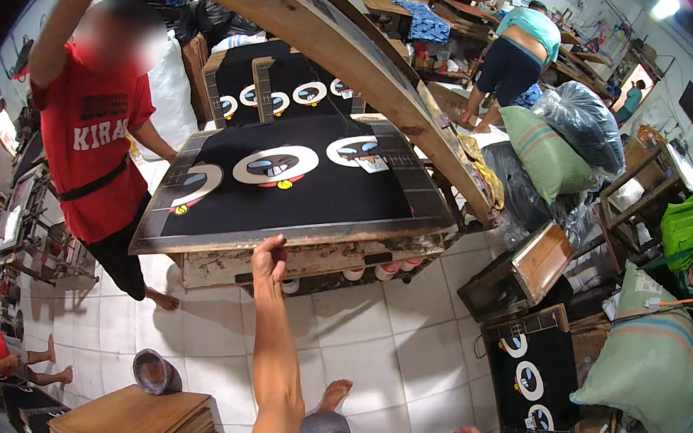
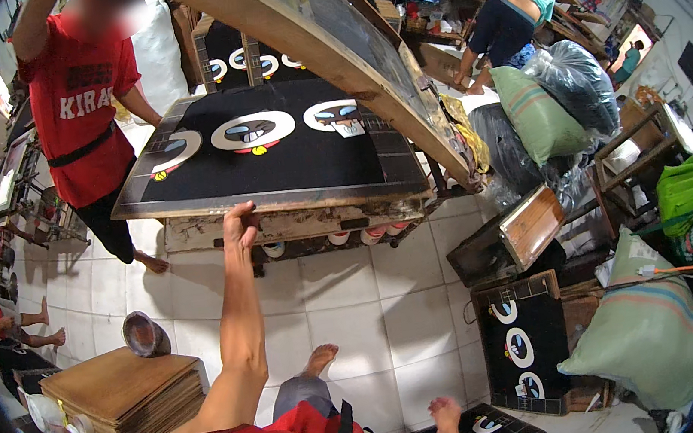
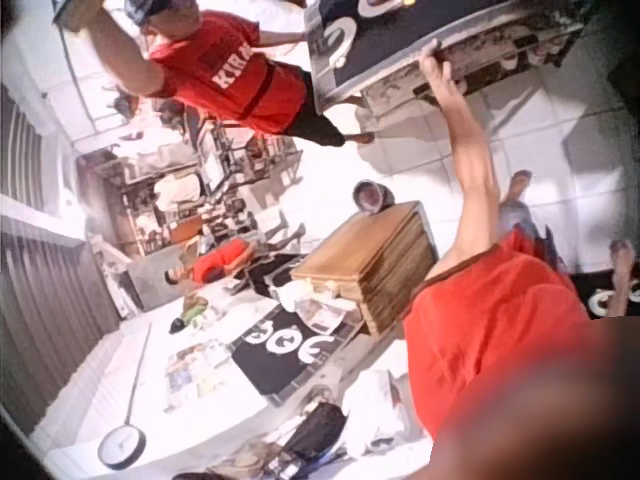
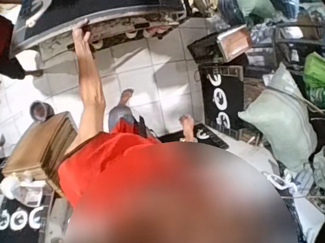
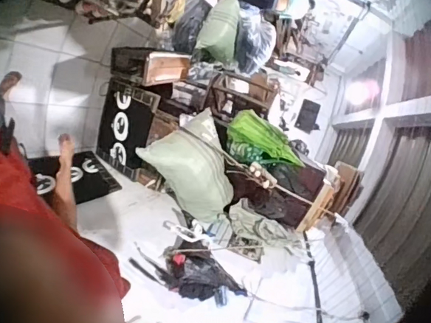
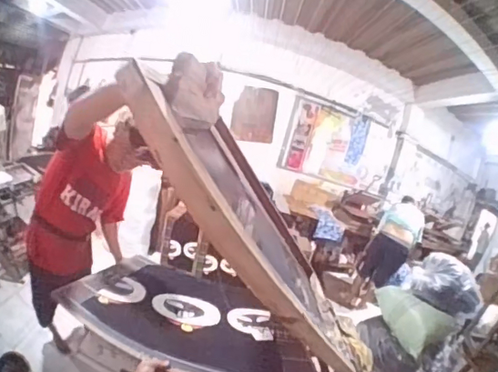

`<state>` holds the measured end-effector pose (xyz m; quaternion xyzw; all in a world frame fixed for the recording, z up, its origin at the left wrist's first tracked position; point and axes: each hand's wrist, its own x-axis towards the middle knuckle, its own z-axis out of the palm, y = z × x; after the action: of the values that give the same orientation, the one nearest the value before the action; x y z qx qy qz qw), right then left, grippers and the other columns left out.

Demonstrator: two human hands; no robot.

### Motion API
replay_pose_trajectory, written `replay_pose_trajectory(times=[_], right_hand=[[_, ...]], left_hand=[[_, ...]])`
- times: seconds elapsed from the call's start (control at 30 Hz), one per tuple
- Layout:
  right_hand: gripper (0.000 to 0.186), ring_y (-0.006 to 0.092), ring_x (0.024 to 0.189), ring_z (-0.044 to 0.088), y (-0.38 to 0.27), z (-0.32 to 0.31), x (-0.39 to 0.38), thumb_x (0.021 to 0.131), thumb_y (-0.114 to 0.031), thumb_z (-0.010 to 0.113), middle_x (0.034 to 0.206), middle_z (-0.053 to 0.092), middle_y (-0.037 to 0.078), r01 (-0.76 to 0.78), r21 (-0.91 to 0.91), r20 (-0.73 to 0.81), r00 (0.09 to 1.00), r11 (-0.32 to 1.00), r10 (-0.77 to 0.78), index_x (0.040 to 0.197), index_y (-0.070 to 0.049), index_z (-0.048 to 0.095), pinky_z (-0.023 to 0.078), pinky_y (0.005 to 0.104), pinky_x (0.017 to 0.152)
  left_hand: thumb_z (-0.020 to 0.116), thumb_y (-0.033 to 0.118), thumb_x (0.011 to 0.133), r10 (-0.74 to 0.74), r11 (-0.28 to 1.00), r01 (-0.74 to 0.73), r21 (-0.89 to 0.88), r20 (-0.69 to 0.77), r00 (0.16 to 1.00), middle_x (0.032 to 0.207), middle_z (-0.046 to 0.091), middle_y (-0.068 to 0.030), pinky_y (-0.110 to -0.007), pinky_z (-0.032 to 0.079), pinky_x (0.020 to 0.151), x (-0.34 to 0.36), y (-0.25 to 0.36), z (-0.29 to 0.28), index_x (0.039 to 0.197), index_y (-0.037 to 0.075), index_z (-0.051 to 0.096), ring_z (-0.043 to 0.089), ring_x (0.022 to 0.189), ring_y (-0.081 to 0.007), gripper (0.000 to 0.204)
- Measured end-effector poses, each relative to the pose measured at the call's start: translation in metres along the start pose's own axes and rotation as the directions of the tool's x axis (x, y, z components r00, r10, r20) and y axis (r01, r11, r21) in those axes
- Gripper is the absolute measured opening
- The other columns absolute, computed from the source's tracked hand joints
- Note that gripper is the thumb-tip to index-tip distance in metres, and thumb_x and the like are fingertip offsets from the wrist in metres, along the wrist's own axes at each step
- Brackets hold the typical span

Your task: The person repeatedly lifts a screen-printing frame to reveal a printed black fabric with cartoon cat faces, then places the fabric on the floor. The person handles the fabric and frame multiple times in a repetitive cycle.

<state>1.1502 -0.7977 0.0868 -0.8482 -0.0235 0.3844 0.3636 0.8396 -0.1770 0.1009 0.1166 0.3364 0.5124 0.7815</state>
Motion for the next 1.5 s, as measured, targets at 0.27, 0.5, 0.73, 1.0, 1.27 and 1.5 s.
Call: replay_pose_trajectory(times=[0.27, 0.5, 0.73, 1.0, 1.27, 1.5], right_hand=[[0.005, 0.01, 0.067, 0.053, -0.114, -0.048, -0.014, 0.085, -0.011, 0.059, 0.078, 0.057, 0.0, 0.325, 0.088, 0.099, 0.938, 0.942, -0.333, 0.088, -0.009, 0.055, 0.044, 0.0252, 0.055], [0.034, 0.0247, 0.08, 0.062, -0.122, -0.063, -0.049, 0.087, -0.032, 0.06, 0.093, 0.063, 0.013, -0.099, 0.229, 0.323, 0.946, 0.969, 0.02, 0.103, -0.002, 0.057, 0.051, 0.0405, 0.07], [0.033, 0.0273, 0.076, 0.065, -0.026, -0.138, -0.149, 0.078, -0.015, 0.065, 0.094, 0.065, 0.016, 0.138, 0.667, -0.227, 0.974, 0.733, 0.024, 0.102, 0.008, 0.062, 0.053, 0.0402, 0.071], [0.032, 0.0235, 0.079, 0.064, 0.048, -0.222, -0.258, 0.081, -0.021, 0.064, 0.093, 0.065, 0.013, 0.506, 0.677, -0.646, 0.757, 0.534, 0.102, 0.099, 0.005, 0.064, 0.053, 0.0368, 0.074], [0.039, 0.0231, 0.089, 0.061, 0.076, -0.199, -0.332, 0.086, -0.029, 0.059, 0.105, 0.062, 0.01, 0.767, 0.523, -0.852, 0.485, 0.372, 0.197, 0.111, 0.002, 0.06, 0.051, 0.0371, 0.079], [0.041, 0.0205, 0.098, 0.058, 0.059, -0.122, -0.37, 0.094, -0.036, 0.049, 0.106, 0.058, 0.01, 0.883, 0.402, -0.915, 0.379, 0.243, 0.135, 0.11, 0.001, 0.056, 0.048, 0.0364, 0.085]], left_hand=[[0.06, -0.003, 0.07, 0.038, 0.998, -0.037, 0.046, -0.023, 0.999, 0.056, 0.043, 0.0008, -0.026, 0.035, 0.052, -0.286, -0.02, -0.071, 0.052, 0.01, 0.046, 0.043, 0.053, -0.012, 0.027], [0.061, -0.009, 0.058, -0.12, 0.992, 0.119, -0.043, -0.008, 0.993, 0.069, 0.061, -0.0061, -0.035, 0.051, 0.069, -0.511, -0.048, -0.142, 0.077, 0.003, 0.062, 0.061, 0.067, -0.0209, 0.022], [0.067, -0.012, 0.061, -0.37, 0.928, 0.364, 0.079, 0.081, 0.925, 0.086, 0.066, -0.0121, -0.042, 0.054, 0.077, -0.587, -0.102, -0.142, 0.094, -0.001, 0.063, 0.066, 0.08, -0.027, 0.035], [0.058, 0.063, 0.078, -0.571, 0.781, 0.605, -0.155, 0.216, 0.792, 0.124, 0.055, -0.0133, -0.048, 0.033, 0.104, -0.575, -0.141, -0.088, 0.125, 0.002, 0.048, 0.048, 0.119, -0.0285, 0.078], [0.048, 0.08, 0.071, -0.746, 0.648, 0.751, -0.126, 0.095, 0.659, 0.132, 0.05, -0.0073, -0.041, 0.037, 0.101, -0.481, -0.186, -0.02, 0.132, 0.012, 0.045, 0.046, 0.12, -0.0254, 0.091], [0.049, 0.086, 0.064, -0.877, 0.48, 0.874, 0.071, 0.079, 0.475, 0.118, 0.058, -0.0011, -0.028, 0.042, 0.069, -0.373, -0.201, 0.045, 0.121, 0.014, 0.056, 0.052, 0.094, -0.0175, 0.092]])
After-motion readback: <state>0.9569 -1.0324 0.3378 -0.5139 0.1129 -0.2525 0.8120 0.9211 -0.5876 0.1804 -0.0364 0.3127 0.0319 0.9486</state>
